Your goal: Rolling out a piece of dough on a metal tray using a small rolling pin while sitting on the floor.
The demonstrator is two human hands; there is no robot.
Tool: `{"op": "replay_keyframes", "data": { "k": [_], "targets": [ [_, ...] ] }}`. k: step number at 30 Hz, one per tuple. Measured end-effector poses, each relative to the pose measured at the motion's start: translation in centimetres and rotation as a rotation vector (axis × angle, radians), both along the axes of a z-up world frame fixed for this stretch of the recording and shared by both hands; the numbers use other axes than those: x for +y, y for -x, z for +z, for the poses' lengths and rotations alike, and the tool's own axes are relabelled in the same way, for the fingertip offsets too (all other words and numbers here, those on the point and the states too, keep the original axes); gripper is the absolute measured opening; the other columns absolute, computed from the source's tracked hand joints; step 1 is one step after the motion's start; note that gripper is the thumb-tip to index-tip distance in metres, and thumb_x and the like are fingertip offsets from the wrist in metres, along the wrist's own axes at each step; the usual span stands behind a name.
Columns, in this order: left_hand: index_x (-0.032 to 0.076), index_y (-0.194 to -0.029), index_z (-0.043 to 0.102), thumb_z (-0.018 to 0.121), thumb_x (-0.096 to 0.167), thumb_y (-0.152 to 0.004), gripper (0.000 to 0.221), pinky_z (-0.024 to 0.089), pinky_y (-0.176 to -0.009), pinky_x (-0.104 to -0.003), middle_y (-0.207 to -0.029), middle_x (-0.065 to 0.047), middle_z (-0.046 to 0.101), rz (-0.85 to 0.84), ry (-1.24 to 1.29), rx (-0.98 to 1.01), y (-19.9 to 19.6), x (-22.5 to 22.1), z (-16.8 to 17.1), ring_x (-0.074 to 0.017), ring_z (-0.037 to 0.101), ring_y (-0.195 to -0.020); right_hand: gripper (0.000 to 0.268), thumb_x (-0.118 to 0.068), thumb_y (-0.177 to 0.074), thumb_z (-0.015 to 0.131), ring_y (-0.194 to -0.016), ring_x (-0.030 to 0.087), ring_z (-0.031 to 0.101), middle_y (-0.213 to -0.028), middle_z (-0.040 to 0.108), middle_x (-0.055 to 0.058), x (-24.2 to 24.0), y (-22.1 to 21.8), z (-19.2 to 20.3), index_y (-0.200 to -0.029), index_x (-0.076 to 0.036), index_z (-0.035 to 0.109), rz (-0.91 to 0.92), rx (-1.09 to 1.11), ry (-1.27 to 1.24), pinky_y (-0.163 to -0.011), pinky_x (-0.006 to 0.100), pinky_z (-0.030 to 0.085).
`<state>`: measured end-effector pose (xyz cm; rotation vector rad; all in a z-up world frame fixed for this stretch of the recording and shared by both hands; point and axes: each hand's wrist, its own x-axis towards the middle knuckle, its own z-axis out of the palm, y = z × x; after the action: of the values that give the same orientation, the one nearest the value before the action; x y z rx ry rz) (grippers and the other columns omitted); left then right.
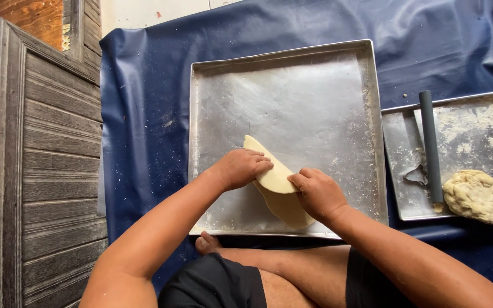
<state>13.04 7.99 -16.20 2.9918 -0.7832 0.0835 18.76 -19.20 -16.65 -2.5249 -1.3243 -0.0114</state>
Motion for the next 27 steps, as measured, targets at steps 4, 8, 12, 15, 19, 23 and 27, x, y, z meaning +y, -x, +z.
{"op": "replay_keyframes", "data": {
  "k": [4, 8, 12, 15, 19, 23, 27],
  "targets": [
    [0.024, -0.119, 0.065, 0.071, 0.019, -0.086, 0.034, 0.051, -0.107, -0.032, -0.12, 0.006, 0.075, -0.002, -0.011, 0.037, 1.5, 0.1, 0.7, -0.0139, 0.068, -0.118, 0.01, -0.026, -0.085, 0.067, -0.084, 0.019, 0.068, -0.086, 0.059, -0.005, 0.2, 1.0, 2.5, -0.095, -0.028, 0.066, 0.025, 0.088, 0.024, -0.075, 0.032, 0.057],
    [0.025, -0.12, 0.064, 0.067, 0.022, -0.089, 0.031, 0.051, -0.106, -0.033, -0.115, 0.004, 0.076, 0.041, -0.005, 0.164, 3.1, -0.3, 2.7, -0.0157, 0.07, -0.114, 0.015, -0.024, -0.086, 0.068, -0.092, 0.022, 0.069, -0.091, 0.063, -0.003, 0.0, 1.3, 4.2, -0.1, -0.028, 0.067, -0.004, 0.258, 0.049, -0.082, 0.036, 0.058],
    [0.028, -0.122, 0.063, 0.06, 0.021, -0.093, 0.029, 0.056, -0.098, -0.04, -0.112, 0.001, 0.076, 0.134, 0.043, 0.368, 4.2, -1.3, 7.2, -0.0247, 0.072, -0.106, 0.019, -0.022, -0.086, 0.069, -0.099, 0.027, 0.07, -0.095, 0.067, -0.001, -0.1, 1.0, 5.7, -0.105, -0.026, 0.07, 0.017, 0.427, 0.043, -0.086, 0.041, 0.059],
    [0.026, -0.121, 0.064, 0.059, 0.02, -0.094, 0.028, 0.057, -0.094, -0.042, -0.111, -0.002, 0.076, 0.138, 0.052, 0.393, 4.4, -1.6, 9.4, -0.0273, 0.073, -0.104, 0.018, -0.023, -0.087, 0.07, -0.099, 0.027, 0.071, -0.096, 0.068, -0.001, -0.3, 0.9, 7.0, -0.105, -0.027, 0.071, 0.037, 0.461, 0.052, -0.086, 0.041, 0.059],
    [0.024, -0.118, 0.064, 0.057, 0.021, -0.095, 0.025, 0.058, -0.092, -0.044, -0.111, -0.003, 0.075, 0.177, 0.107, 0.468, 4.7, -1.9, 11.9, -0.03, 0.072, -0.104, 0.017, -0.022, -0.088, 0.07, -0.099, 0.026, 0.072, -0.096, 0.07, -0.001, -0.3, 1.0, 9.2, -0.104, -0.027, 0.074, 0.023, 0.534, 0.058, -0.086, 0.04, 0.059],
    [0.019, -0.114, 0.064, 0.054, 0.019, -0.096, 0.021, 0.058, -0.088, -0.048, -0.104, -0.009, 0.074, 0.23, 0.173, 0.517, 5.1, -2.3, 14.4, -0.0352, 0.071, -0.101, 0.013, -0.026, -0.089, 0.072, -0.097, 0.027, 0.072, -0.094, 0.071, -0.001, -0.1, 1.0, 11.1, -0.101, -0.027, 0.076, 0.06, 0.596, 0.037, -0.084, 0.041, 0.059],
    [0.018, -0.107, 0.064, 0.053, 0.023, -0.097, 0.015, 0.057, -0.082, -0.051, -0.097, -0.012, 0.071, 0.263, 0.182, 0.588, 6.0, -2.7, 17.7, -0.0391, 0.07, -0.095, 0.01, -0.026, -0.089, 0.073, -0.093, 0.027, 0.073, -0.089, 0.071, 0.001, 0.3, 1.0, 13.5, -0.098, -0.023, 0.078, 0.105, 0.624, 0.047, -0.081, 0.04, 0.059]
  ]
}}
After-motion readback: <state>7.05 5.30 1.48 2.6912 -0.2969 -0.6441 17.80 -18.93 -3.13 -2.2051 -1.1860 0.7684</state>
